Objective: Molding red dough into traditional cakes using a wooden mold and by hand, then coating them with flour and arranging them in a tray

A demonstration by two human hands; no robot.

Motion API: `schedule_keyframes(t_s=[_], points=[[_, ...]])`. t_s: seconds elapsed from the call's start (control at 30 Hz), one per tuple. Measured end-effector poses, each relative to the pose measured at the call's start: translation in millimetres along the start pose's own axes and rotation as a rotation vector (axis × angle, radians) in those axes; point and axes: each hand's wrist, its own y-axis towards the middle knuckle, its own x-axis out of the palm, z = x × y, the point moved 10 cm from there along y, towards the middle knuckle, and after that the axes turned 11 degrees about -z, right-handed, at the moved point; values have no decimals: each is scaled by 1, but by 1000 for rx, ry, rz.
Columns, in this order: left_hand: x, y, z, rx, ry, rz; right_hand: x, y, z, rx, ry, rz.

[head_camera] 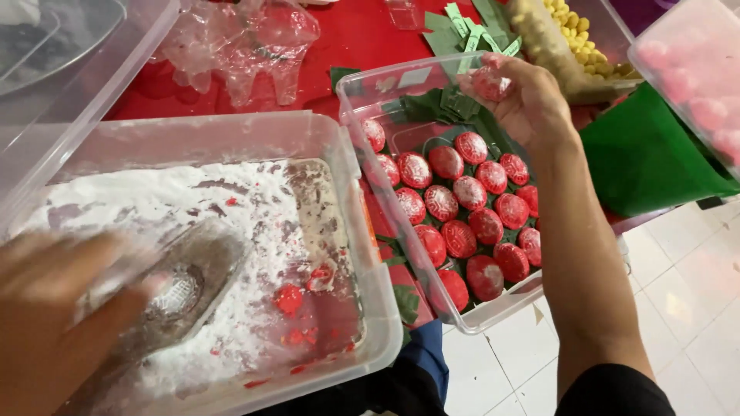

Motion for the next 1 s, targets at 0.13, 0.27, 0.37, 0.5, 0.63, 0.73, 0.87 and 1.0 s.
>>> schedule_keyframes(t_s=[0.13, 0.27, 0.37, 0.5, 0.63, 0.73, 0.87, 1.0], points=[[5, 107, 93, -55, -93, -423, -18, 1, 9, -20, 13, 27], [55, 219, 192, 510, -128, -264, -31, 0, 8, -51, -9, 77], [128, 299, 225, 693, 256, -165, -35, -1, 14, -29, -41, 86], [208, 372, 239, 794, 709, 105, -67, 9, 34, -37, -61, 217], [247, 410, 245, 834, 760, 29, -76, 12, 34, -19, -79, 228], [245, 402, 250, 824, 799, -102, -87, 17, 34, -37, -99, 237], [268, 424, 253, 827, 794, -101, -94, 18, 36, -33, -118, 243], [243, 412, 250, 834, 667, -147, -96, 21, 40, -15, -182, 232]])
